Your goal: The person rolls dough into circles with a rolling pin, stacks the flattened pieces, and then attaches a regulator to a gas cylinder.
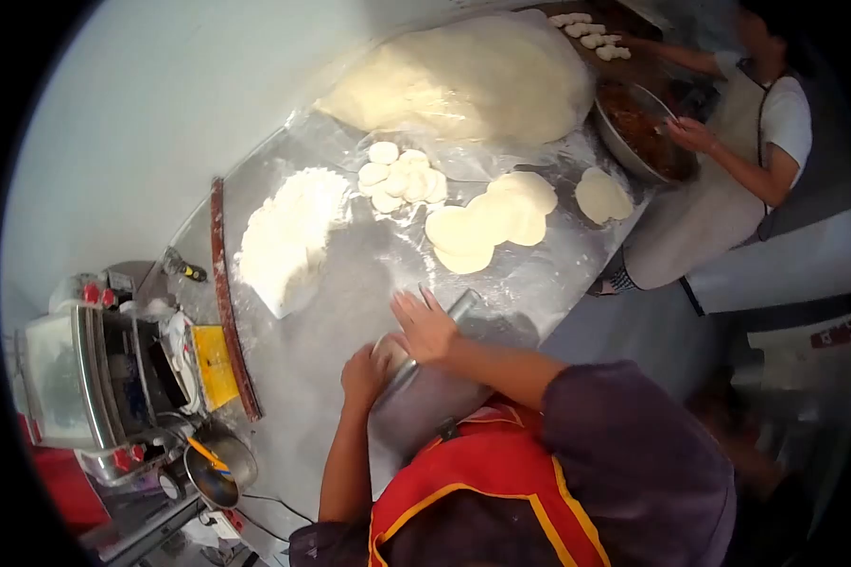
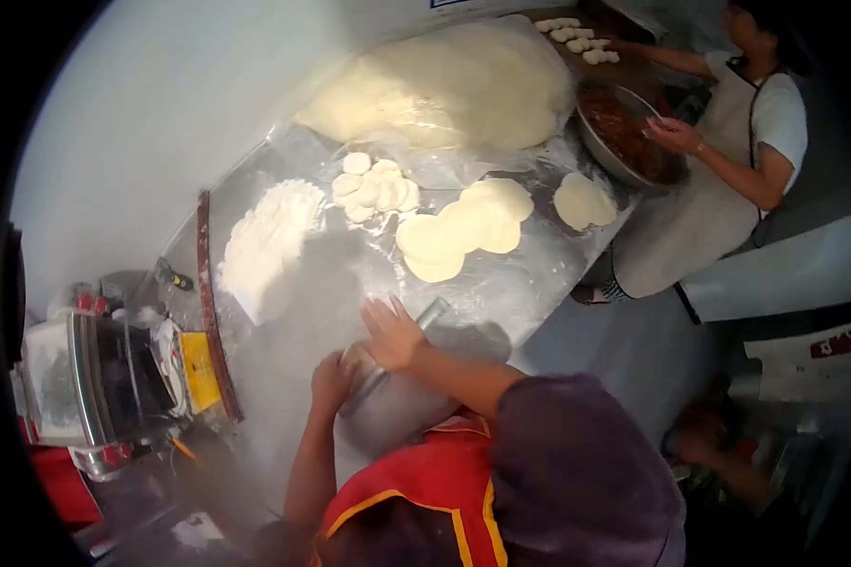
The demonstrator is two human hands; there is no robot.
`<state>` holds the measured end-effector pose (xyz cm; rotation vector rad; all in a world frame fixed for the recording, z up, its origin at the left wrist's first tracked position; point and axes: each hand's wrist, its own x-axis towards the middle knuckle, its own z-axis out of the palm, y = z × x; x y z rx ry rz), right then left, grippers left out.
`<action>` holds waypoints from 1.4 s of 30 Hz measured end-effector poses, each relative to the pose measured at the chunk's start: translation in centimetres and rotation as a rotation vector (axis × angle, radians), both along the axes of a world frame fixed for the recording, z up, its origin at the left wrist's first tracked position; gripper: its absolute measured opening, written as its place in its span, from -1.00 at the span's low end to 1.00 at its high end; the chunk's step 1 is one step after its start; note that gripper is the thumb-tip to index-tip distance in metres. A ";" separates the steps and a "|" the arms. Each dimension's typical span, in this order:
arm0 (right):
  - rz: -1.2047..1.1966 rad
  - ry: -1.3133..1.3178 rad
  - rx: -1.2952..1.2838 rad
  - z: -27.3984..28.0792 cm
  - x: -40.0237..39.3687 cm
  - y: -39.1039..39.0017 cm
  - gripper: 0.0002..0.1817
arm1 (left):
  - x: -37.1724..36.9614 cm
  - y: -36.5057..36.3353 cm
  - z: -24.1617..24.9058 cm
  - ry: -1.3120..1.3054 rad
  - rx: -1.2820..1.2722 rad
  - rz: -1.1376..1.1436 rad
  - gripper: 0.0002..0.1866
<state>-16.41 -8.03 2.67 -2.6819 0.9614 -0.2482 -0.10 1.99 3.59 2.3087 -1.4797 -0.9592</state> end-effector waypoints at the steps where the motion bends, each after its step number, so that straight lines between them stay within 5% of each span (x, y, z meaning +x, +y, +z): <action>1: -0.029 -0.002 -0.057 -0.6 2.6 -1.8 -0.36 | -0.2 -1.3 0.0 -0.017 -0.036 0.007 -0.63; 6: -0.024 -0.054 0.114 -0.8 3.7 -1.9 -0.36 | 0.7 -2.2 -0.1 -0.019 -0.024 -0.006 -0.68; 9: 0.110 0.191 0.227 1.5 -4.1 3.0 -0.37 | 1.3 1.7 -1.0 0.032 -0.118 0.278 -0.69; 11: 0.170 0.053 -0.054 -0.8 -7.2 5.1 -0.33 | 0.8 4.2 -2.8 0.158 -0.244 0.343 -0.71; 12: 0.160 0.005 -0.063 -0.5 -5.6 4.7 -0.33 | 0.3 4.7 -3.3 0.173 -0.334 0.223 -0.73; 13: 0.145 -0.041 -0.082 -0.1 -3.4 2.8 -0.34 | 0.6 3.5 -1.7 0.271 -0.081 0.103 -0.70; 17: 0.016 0.071 -0.159 -0.3 6.4 -2.8 -0.40 | -0.4 -1.7 0.6 0.031 -0.093 0.149 -0.64; 21: 0.134 0.108 -0.075 -0.6 3.1 -0.6 -0.37 | 1.2 -1.3 2.0 -0.025 0.039 0.020 -0.65; 24: 0.228 0.080 0.026 0.6 -4.7 3.4 -0.29 | 1.0 3.0 -0.9 0.016 -0.103 0.365 -0.71; 26: 0.230 0.021 -0.009 -0.3 -6.2 4.7 -0.29 | 0.3 4.2 -1.3 0.105 -0.154 0.342 -0.71; 31: 0.092 0.041 -0.196 -0.3 6.0 -1.9 -0.42 | 0.1 -1.6 0.5 0.063 -0.032 0.210 -0.66; 34: 0.080 -0.018 -0.180 -0.2 7.0 -2.2 -0.44 | 0.6 -2.2 1.9 0.026 0.038 0.144 -0.67; 37: 0.236 -0.035 -0.161 -1.0 -1.2 1.9 -0.34 | 1.3 1.7 0.0 0.021 -0.081 0.343 -0.69; 38: 0.229 0.171 0.071 1.9 -3.0 3.2 -0.29 | 1.6 3.1 -1.3 0.031 -0.154 0.457 -0.71; 41: 0.224 0.042 0.029 0.7 -3.8 3.8 -0.31 | 1.7 6.1 -3.0 0.402 -0.166 0.345 -0.71; 42: 0.230 0.008 -0.018 0.3 -2.4 2.9 -0.32 | 1.7 5.5 -2.4 0.294 -0.122 0.304 -0.70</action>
